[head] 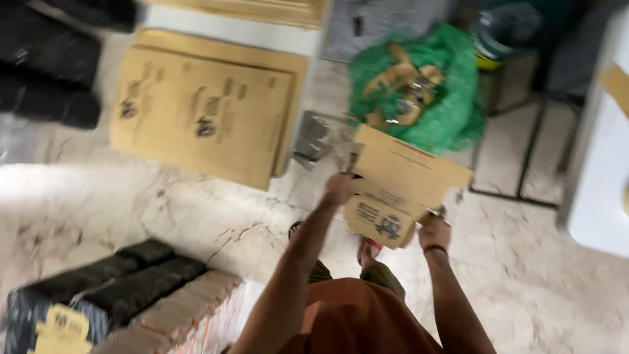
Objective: Folding flat cardboard sheets into box inserts and stacking them in a factory setting.
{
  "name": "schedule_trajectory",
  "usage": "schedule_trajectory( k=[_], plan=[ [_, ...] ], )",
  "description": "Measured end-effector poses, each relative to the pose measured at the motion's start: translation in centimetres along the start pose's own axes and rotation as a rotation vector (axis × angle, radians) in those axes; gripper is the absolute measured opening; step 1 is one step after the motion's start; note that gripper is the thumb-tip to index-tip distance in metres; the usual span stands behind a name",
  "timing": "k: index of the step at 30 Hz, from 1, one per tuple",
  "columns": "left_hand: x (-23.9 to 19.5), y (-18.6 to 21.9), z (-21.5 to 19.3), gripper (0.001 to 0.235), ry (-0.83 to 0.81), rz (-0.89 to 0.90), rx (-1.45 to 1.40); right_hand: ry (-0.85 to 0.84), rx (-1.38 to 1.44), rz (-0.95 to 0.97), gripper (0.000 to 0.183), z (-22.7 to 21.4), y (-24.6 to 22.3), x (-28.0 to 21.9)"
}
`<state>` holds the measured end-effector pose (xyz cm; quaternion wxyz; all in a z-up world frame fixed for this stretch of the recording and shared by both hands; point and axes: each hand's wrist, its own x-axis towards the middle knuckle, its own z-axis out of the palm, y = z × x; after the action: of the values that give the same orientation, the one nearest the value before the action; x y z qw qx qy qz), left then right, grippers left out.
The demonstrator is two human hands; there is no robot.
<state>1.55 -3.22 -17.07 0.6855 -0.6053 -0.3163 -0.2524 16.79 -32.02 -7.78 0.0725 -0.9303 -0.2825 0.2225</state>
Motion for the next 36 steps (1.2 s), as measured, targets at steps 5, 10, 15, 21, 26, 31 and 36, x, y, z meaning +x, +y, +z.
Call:
schedule_trajectory(
  k=[5, 10, 15, 21, 26, 31, 36],
  plan=[
    [4.5, -2.2, -2.1, 0.027, -0.222, -0.289, -0.424, -0.095, 0.011, 0.314, 0.037, -5.1, -4.2, -1.3],
    [2.1, -7.8, 1.7, 0.059, -1.243, -0.179, -1.541, -0.29, -0.01, 0.313, 0.082, -6.3, -0.9, 0.5],
    [-2.6, -26.8, 10.2, 0.087, -2.167, 0.118, -2.081, -0.129, 0.044, 0.609, 0.092, -11.7, -5.2, -5.2],
    [-12.0, -39.7, 22.8, 0.058, -2.339, -0.659, -2.381, 0.496, 0.462, 0.092, 0.026, -4.0, -22.2, -13.1],
    [-7.1, -37.1, 32.7, 0.059, -1.881, 0.08, -1.853, -0.332, 1.227, 0.483, 0.058, 5.0, -39.4, -11.3],
    [5.0, -34.6, 37.0, 0.066, -1.756, 0.399, -1.791, -0.422, 1.307, 0.48, 0.076, 4.0, -48.7, -8.2],
    [6.2, -27.3, 36.2, 0.091, -1.633, 0.532, -1.666, -0.53, 1.383, 0.49, 0.084, 2.5, -48.8, -5.8]
  ],
)
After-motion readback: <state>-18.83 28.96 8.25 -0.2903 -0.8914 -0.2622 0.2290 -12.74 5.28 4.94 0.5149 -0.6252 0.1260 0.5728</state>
